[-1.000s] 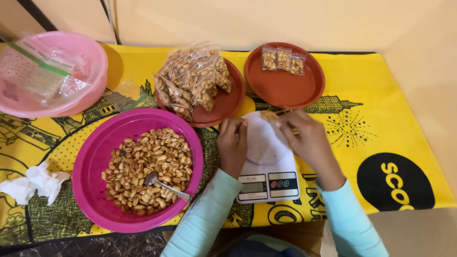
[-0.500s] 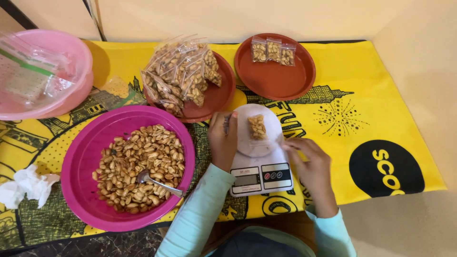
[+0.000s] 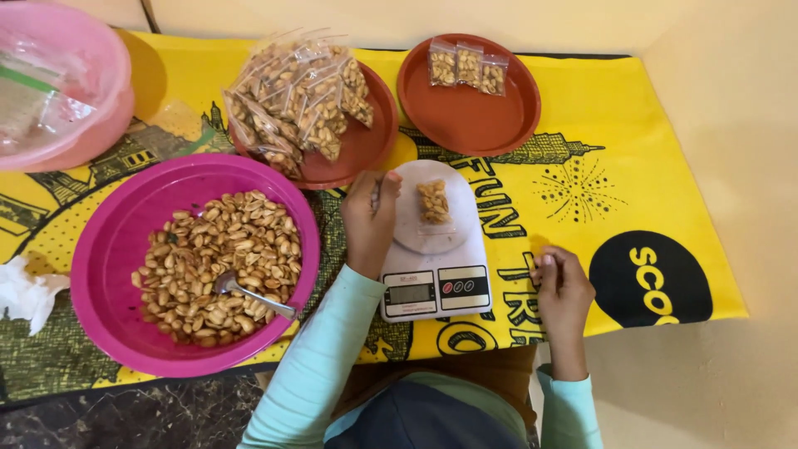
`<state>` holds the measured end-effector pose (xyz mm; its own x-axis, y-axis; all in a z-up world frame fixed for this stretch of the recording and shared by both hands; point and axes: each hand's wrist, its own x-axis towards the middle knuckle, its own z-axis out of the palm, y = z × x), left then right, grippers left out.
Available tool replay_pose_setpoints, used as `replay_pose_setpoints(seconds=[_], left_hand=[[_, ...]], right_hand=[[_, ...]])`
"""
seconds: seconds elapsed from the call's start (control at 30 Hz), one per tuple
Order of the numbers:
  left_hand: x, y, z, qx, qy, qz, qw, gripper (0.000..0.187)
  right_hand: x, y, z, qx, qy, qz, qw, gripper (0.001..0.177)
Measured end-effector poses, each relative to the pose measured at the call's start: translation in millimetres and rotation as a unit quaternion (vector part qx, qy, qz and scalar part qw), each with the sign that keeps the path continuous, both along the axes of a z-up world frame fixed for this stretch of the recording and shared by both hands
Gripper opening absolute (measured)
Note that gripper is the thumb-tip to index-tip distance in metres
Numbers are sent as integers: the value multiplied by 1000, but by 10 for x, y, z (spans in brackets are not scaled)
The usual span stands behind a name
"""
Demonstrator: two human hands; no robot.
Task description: Weighing peanuts on a digital scale and packaging them into small plastic bags.
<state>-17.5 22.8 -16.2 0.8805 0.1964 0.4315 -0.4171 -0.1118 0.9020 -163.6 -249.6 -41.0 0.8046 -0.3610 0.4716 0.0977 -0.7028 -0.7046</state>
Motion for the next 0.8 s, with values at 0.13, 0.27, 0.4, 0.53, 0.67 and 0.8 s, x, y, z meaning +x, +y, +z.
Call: replay_pose_setpoints(seconds=[0.13,0.27,0.4,0.53,0.67,0.8], left_hand=[[-210,74,108,37,-30,-9,999,10],[-648,210,73,30,-1,-25,999,13],[-1074,391,143,19,89,-30,995,13],[-1217,543,174,35,73,-46,996,13],[-1287,590,97,46,77,-33,995,14],[-1255,553,161,74,62,-52,994,14]], right_hand=[[3,108,115,-29,-28,-5,999,26],[-47,17,-26,-34,-4,-61,998,11],[28,315,234,-26,-30,11,999,27],[72,501,246,-11,-36,50,998,24],[82,670,415,-54,-85,114,988,18],[-42,582,421,-124,-116,169,971,14]])
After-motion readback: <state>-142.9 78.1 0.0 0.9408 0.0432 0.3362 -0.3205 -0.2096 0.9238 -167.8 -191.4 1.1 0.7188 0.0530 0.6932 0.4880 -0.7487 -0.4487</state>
